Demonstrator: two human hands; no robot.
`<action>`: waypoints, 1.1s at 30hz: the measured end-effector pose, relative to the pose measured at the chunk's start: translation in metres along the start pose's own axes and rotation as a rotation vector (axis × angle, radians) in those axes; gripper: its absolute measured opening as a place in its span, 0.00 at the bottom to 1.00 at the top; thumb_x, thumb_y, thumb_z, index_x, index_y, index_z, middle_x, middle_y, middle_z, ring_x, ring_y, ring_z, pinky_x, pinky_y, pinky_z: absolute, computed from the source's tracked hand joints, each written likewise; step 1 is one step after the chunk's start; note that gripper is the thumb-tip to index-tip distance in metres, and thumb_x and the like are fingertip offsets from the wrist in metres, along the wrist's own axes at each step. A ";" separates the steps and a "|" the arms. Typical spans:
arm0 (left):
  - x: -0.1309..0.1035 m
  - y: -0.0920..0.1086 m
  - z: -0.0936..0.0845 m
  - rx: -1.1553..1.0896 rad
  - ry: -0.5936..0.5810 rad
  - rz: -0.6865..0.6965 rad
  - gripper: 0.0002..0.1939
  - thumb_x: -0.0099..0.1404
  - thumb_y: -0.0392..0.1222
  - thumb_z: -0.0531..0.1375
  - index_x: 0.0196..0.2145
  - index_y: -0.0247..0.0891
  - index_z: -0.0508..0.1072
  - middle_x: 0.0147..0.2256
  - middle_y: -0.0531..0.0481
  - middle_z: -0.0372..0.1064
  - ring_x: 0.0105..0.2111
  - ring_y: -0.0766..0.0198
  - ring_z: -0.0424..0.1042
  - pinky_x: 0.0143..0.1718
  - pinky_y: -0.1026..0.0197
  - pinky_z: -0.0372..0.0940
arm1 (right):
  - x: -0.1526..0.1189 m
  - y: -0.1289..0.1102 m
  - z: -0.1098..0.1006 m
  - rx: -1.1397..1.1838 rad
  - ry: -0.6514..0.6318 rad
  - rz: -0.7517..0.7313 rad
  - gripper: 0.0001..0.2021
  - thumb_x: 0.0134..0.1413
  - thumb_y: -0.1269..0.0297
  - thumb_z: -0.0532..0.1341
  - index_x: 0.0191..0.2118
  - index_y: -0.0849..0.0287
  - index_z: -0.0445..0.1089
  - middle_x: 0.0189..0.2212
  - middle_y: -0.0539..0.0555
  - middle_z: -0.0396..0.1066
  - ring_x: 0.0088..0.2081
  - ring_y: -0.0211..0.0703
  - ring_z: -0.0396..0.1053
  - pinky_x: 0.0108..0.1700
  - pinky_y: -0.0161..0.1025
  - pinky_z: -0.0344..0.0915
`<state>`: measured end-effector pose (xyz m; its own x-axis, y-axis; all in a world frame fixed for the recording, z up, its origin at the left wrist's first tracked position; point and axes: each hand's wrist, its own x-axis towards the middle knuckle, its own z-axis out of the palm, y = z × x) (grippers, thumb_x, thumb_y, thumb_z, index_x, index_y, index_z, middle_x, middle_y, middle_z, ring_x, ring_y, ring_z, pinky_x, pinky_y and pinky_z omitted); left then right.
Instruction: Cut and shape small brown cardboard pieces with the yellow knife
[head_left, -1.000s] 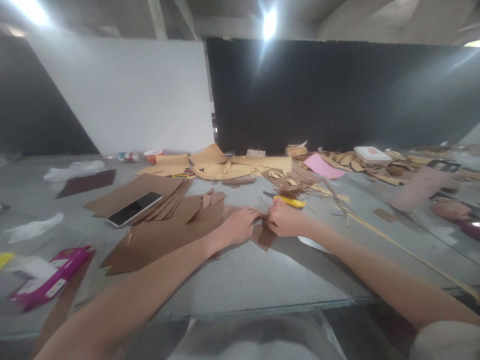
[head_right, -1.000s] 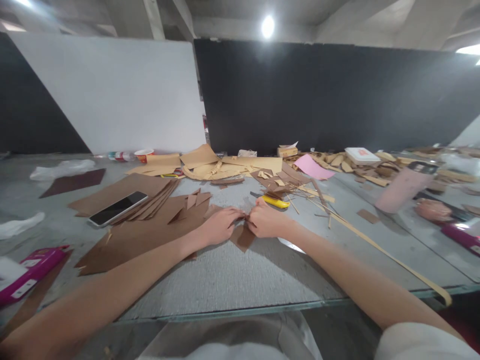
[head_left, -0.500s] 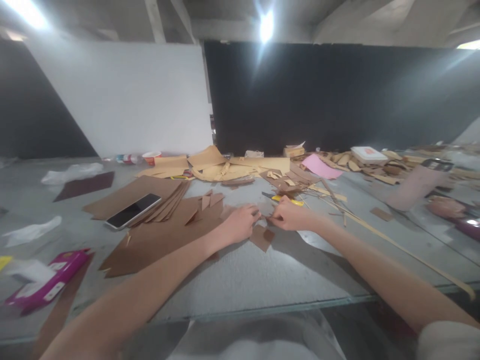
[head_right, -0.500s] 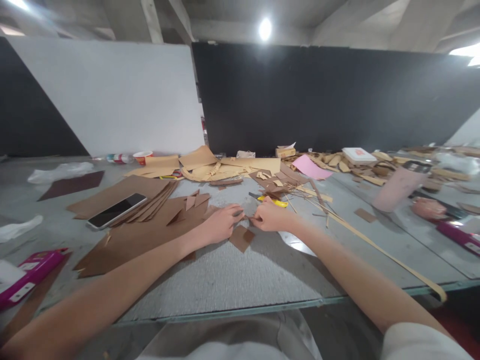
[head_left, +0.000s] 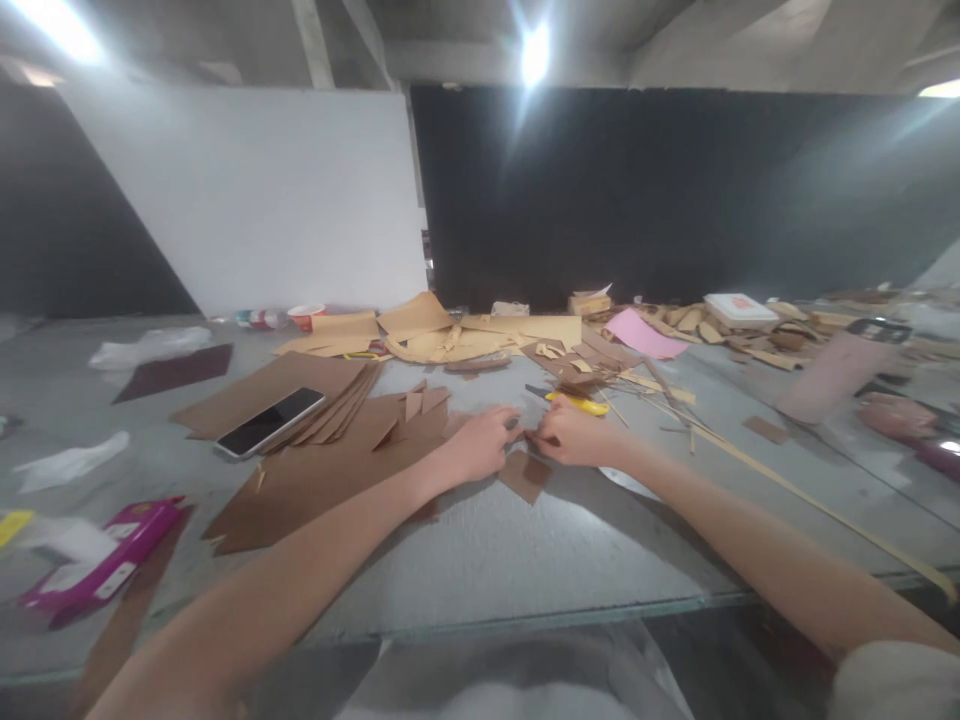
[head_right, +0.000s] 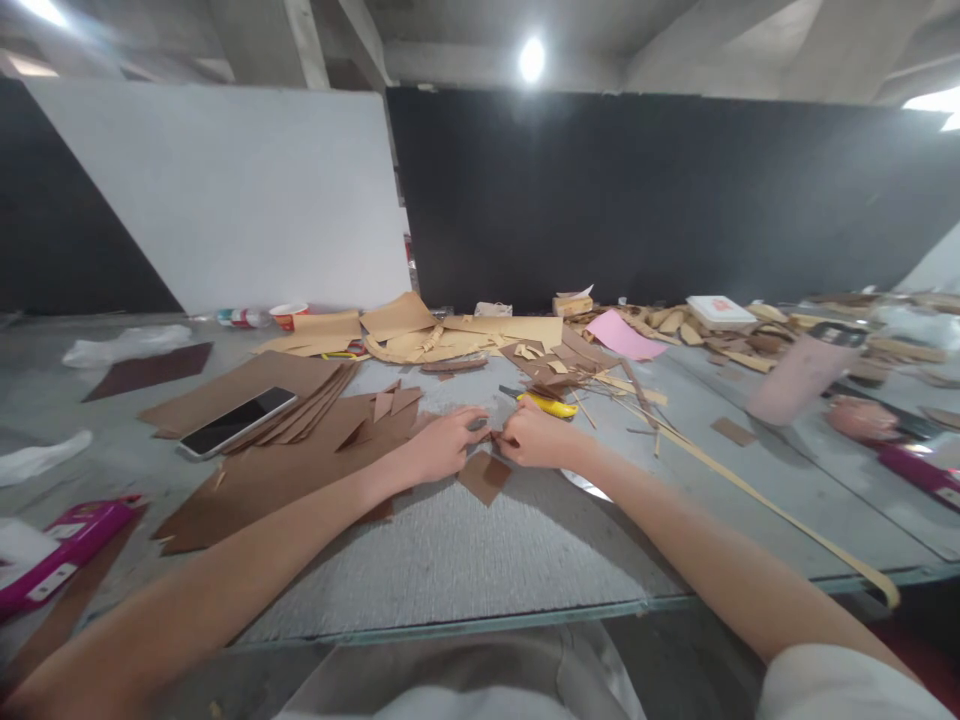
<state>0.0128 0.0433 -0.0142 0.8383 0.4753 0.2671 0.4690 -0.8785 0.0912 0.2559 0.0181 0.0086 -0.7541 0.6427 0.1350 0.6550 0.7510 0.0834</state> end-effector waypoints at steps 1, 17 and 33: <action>0.000 0.000 -0.001 -0.008 0.000 -0.004 0.21 0.62 0.24 0.57 0.50 0.36 0.79 0.64 0.36 0.66 0.66 0.45 0.66 0.65 0.44 0.65 | 0.001 0.000 0.002 0.008 -0.003 0.004 0.23 0.71 0.65 0.55 0.22 0.60 0.73 0.21 0.54 0.74 0.24 0.37 0.55 0.44 0.44 0.50; -0.007 -0.005 0.003 -0.153 0.119 -0.061 0.28 0.63 0.22 0.53 0.54 0.39 0.80 0.55 0.43 0.75 0.57 0.56 0.73 0.62 0.52 0.67 | 0.005 -0.006 0.003 -0.154 0.049 -0.057 0.18 0.72 0.67 0.55 0.31 0.60 0.78 0.27 0.56 0.77 0.30 0.43 0.65 0.45 0.45 0.51; -0.004 -0.010 0.005 -0.338 0.208 -0.139 0.21 0.61 0.25 0.54 0.47 0.38 0.79 0.48 0.43 0.78 0.51 0.53 0.75 0.59 0.52 0.66 | 0.015 -0.001 0.031 0.003 0.418 -0.015 0.09 0.68 0.71 0.60 0.36 0.61 0.76 0.31 0.56 0.75 0.35 0.45 0.70 0.45 0.43 0.62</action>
<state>0.0065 0.0503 -0.0206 0.6834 0.6008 0.4148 0.4267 -0.7897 0.4407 0.2425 0.0322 -0.0202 -0.6788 0.5158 0.5226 0.6437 0.7605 0.0856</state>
